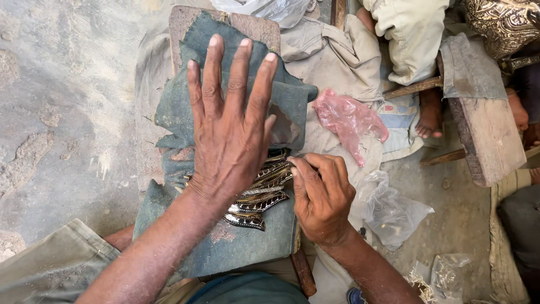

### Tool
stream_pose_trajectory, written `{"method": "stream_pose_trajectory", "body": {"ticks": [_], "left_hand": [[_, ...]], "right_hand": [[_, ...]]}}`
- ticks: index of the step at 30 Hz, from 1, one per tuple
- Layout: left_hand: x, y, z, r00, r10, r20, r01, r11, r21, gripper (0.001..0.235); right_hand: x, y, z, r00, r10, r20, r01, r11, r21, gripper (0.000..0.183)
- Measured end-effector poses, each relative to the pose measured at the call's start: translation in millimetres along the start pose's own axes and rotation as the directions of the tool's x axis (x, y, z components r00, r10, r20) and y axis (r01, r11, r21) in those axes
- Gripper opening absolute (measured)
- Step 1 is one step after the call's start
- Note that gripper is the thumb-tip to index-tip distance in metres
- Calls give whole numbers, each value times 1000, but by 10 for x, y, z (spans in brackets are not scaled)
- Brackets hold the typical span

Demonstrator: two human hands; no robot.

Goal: The person hammers a decorative metal piece with a wooden mallet and a metal punch while seated on the floor. They repeatedly reposition the metal piece and strike it to shape or flatten the surface.

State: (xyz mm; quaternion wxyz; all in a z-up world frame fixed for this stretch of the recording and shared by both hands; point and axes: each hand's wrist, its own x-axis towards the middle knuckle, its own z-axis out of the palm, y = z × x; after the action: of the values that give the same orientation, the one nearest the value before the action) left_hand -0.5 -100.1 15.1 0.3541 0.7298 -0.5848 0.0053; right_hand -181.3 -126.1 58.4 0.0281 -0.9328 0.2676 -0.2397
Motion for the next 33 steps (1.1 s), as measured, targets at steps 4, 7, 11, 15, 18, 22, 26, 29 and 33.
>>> {"method": "stream_pose_trajectory", "body": {"ticks": [4,7,11,15,18,22,26,29,33], "left_hand": [[6,-157,161,993,-15,118,26,996,-87,81],[94,-356,204,967,104,232,-59,979,-195,76],[119,-560,292,947,202,251,-138,959,-249,70],[151,-655,401,939,242,245,-167,942,-292,78],[150,-703,433,938,281,204,-207,924,-321,84],[126,-707,476,942,262,211,-193,934,-300,82],[114,-704,476,949,261,178,-194,926,-323,79],[129,-695,453,953,254,165,-181,915,-360,77],[146,-644,416,966,211,147,-140,911,-388,74]], "right_hand": [[-18,33,1,1000,14,14,-13,1000,-7,21],[-10,130,-25,997,25,68,-26,999,18,19],[56,329,-21,987,114,110,-130,980,148,21],[151,540,34,981,120,152,-153,961,230,21],[218,627,71,964,138,229,-204,932,299,24],[244,671,138,962,72,262,-144,953,266,26],[235,681,171,964,52,259,-112,969,220,29],[242,658,152,963,-42,266,18,996,91,30],[329,588,122,928,-228,293,256,965,-61,33]]}}
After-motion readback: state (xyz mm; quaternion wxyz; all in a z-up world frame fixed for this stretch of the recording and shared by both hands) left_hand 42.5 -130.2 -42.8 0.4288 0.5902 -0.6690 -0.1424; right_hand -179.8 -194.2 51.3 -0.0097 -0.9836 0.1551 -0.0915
